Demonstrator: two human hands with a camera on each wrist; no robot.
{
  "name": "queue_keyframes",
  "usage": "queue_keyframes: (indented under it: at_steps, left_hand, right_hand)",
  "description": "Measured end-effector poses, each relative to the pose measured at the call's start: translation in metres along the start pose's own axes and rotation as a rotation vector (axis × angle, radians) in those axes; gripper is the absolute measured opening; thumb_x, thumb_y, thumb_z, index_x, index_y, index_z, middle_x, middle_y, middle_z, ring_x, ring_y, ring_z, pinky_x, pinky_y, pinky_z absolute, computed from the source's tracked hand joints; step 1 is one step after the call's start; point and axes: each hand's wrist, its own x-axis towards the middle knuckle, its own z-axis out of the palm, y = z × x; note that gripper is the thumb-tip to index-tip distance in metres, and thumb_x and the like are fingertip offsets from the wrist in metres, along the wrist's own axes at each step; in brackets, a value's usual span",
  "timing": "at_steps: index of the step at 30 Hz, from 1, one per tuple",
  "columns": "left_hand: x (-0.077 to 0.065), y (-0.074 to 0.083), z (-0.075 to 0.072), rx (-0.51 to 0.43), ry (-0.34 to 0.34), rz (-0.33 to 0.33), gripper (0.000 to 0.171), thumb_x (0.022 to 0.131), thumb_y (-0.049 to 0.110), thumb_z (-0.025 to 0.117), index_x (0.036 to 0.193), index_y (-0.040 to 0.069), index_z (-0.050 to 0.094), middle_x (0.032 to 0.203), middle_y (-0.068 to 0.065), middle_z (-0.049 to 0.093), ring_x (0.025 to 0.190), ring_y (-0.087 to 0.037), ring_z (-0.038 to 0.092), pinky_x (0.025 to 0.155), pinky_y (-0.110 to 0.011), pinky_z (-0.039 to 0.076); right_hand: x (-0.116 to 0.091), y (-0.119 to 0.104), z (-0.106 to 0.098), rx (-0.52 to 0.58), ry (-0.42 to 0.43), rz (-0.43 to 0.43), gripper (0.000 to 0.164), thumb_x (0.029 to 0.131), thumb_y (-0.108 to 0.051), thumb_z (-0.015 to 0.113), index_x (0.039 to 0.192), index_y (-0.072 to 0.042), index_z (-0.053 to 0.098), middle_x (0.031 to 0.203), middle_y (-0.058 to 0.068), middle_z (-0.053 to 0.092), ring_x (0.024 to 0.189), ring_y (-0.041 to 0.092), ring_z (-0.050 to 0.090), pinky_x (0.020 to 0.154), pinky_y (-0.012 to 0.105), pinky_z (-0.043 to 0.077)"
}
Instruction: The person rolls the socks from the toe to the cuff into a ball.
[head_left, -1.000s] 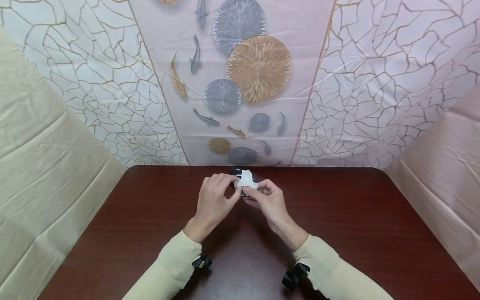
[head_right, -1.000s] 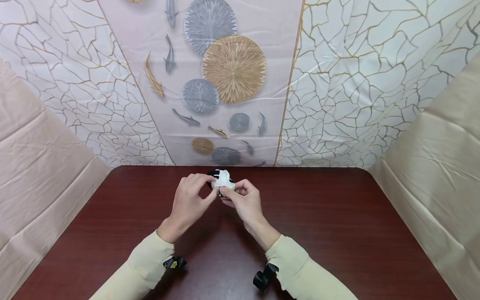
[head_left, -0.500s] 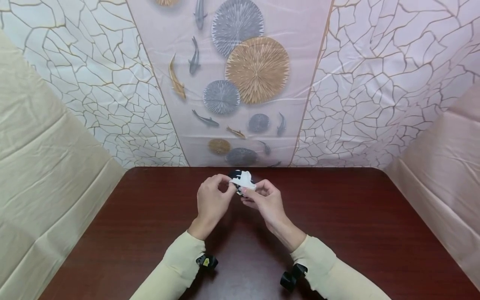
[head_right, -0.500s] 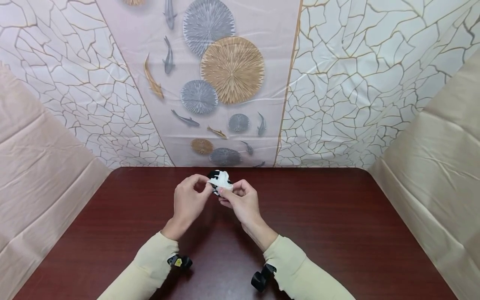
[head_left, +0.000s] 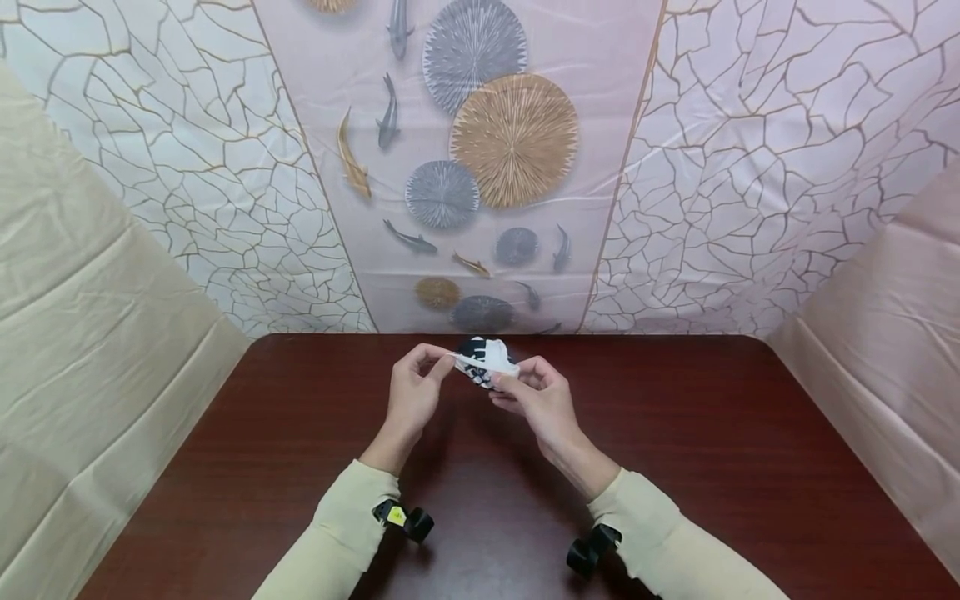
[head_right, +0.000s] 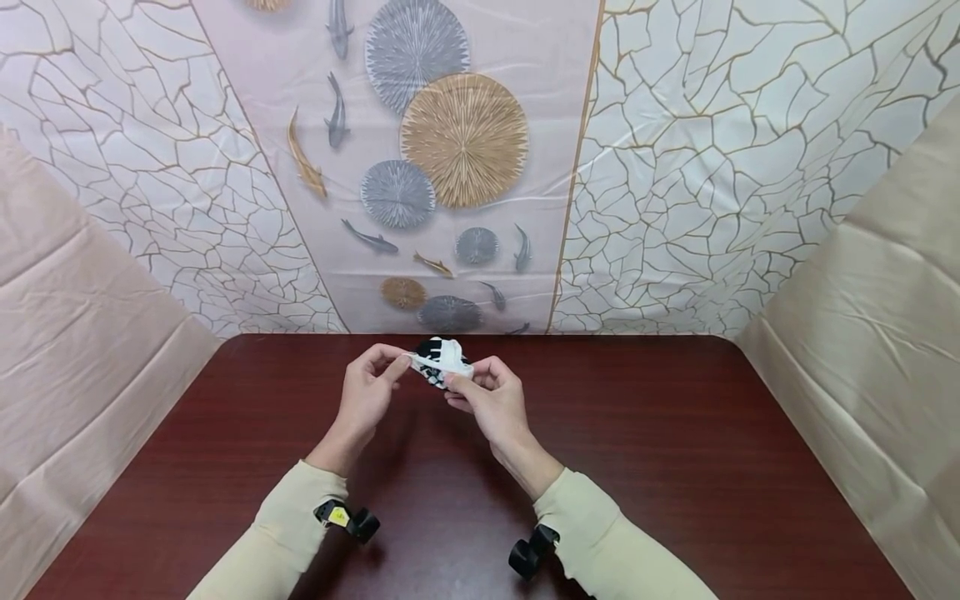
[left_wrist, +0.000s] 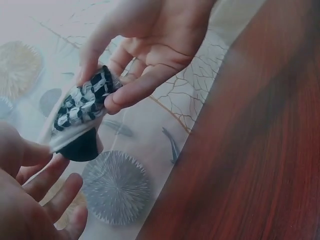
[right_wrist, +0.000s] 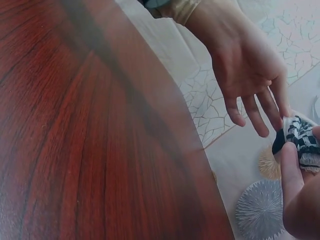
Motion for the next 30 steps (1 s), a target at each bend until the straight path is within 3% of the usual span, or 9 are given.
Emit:
queue_keyframes:
  at_steps: [7, 13, 16, 21, 30]
  left_hand:
    - [0.001, -0.001, -0.006, -0.154, -0.034, -0.072, 0.003, 0.098, 0.003, 0.063, 0.096, 0.002, 0.065, 0.092, -0.006, 0.074, 0.077, -0.009, 0.061, 0.068, -0.026, 0.047]
    - [0.003, -0.002, -0.009, -0.328, -0.106, -0.072, 0.004, 0.101, 0.004, 0.058, 0.099, 0.002, 0.06, 0.115, -0.014, 0.072, 0.09, -0.01, 0.065, 0.076, -0.029, 0.049]
    - [0.004, -0.003, -0.01, -0.39, -0.135, -0.077, 0.004, 0.102, 0.003, 0.056, 0.1, 0.002, 0.059, 0.109, -0.009, 0.074, 0.09, -0.013, 0.065, 0.079, -0.032, 0.05]
    - [0.004, -0.004, -0.009, -0.393, -0.164, -0.084, 0.006, 0.103, 0.003, 0.054, 0.099, 0.005, 0.058, 0.087, 0.004, 0.069, 0.085, -0.012, 0.062, 0.082, -0.035, 0.049]
    - [0.001, -0.005, -0.008, -0.39, -0.239, -0.085, 0.007, 0.104, 0.001, 0.051, 0.1, 0.005, 0.055, 0.08, 0.002, 0.066, 0.078, -0.009, 0.063, 0.086, -0.032, 0.049]
  right_hand:
    - [-0.002, -0.002, -0.001, 0.013, -0.044, -0.015, 0.02, 0.086, 0.008, 0.071, 0.092, -0.001, 0.054, 0.087, 0.015, 0.068, 0.072, 0.023, 0.072, 0.077, 0.045, 0.058]
    - [-0.001, -0.006, -0.005, 0.0, -0.093, 0.008, 0.02, 0.087, 0.007, 0.071, 0.092, -0.002, 0.054, 0.087, 0.015, 0.068, 0.071, 0.025, 0.072, 0.076, 0.045, 0.059]
    - [-0.001, -0.009, -0.008, -0.01, -0.118, 0.017, 0.02, 0.087, 0.007, 0.07, 0.092, -0.002, 0.054, 0.087, 0.014, 0.068, 0.071, 0.025, 0.072, 0.074, 0.043, 0.059]
    - [0.0, -0.014, -0.012, -0.036, -0.165, 0.02, 0.016, 0.088, 0.008, 0.069, 0.093, -0.001, 0.057, 0.086, 0.013, 0.069, 0.071, 0.024, 0.072, 0.072, 0.039, 0.06]
    - [-0.001, -0.019, -0.018, -0.106, -0.219, 0.0, 0.019, 0.086, 0.006, 0.072, 0.103, 0.007, 0.063, 0.091, 0.014, 0.07, 0.077, 0.025, 0.072, 0.076, 0.043, 0.059]
